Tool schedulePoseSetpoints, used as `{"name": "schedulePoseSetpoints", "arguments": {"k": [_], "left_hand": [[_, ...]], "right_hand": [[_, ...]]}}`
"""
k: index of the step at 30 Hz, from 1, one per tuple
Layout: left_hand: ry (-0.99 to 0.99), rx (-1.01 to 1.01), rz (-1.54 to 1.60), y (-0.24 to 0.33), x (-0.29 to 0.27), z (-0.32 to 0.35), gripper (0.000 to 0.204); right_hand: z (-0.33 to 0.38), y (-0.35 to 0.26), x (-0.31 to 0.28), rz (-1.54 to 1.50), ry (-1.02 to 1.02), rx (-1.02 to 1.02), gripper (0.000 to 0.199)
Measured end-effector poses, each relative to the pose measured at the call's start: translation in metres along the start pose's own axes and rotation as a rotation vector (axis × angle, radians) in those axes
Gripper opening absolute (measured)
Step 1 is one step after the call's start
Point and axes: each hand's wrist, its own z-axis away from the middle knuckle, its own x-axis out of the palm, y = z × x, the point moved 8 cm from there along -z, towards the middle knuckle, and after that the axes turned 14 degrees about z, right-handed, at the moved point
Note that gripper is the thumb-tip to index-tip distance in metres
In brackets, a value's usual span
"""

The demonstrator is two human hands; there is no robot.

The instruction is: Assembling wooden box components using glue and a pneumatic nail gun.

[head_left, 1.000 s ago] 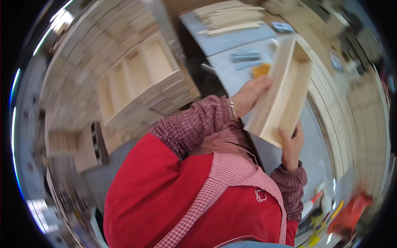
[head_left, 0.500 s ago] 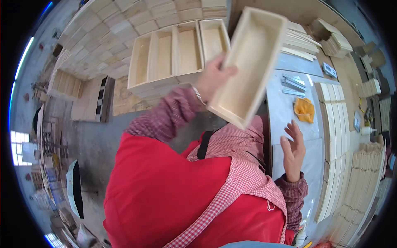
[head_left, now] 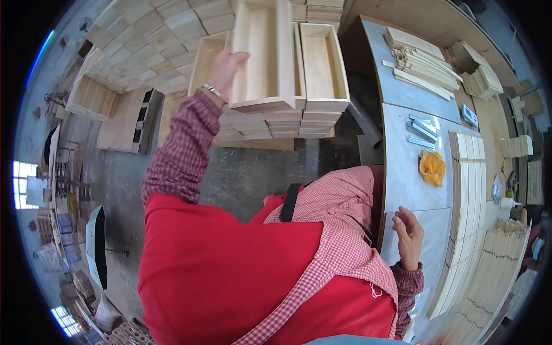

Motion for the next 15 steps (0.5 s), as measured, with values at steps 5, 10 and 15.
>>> {"name": "schedulePoseSetpoints", "arguments": {"k": [5, 10, 15], "left_hand": [[-0.143, -0.106, -0.012, -0.046, 0.076, -0.044, 0.034], [-0.025, -0.023, -0.548, -0.087, 0.125, -0.107, 0.036], [-0.352, -1.483, 0.243, -0.150, 0.089, -0.160, 0.038]], "right_hand": [[0.021, 0.013, -0.005, -0.018, 0.034, 0.050, 0.033], [0.050, 0.049, -0.026, -0.065, 0.165, 0.142, 0.032], [0.055, 0.061, -0.026, -0.092, 0.180, 0.148, 0.032]]}}
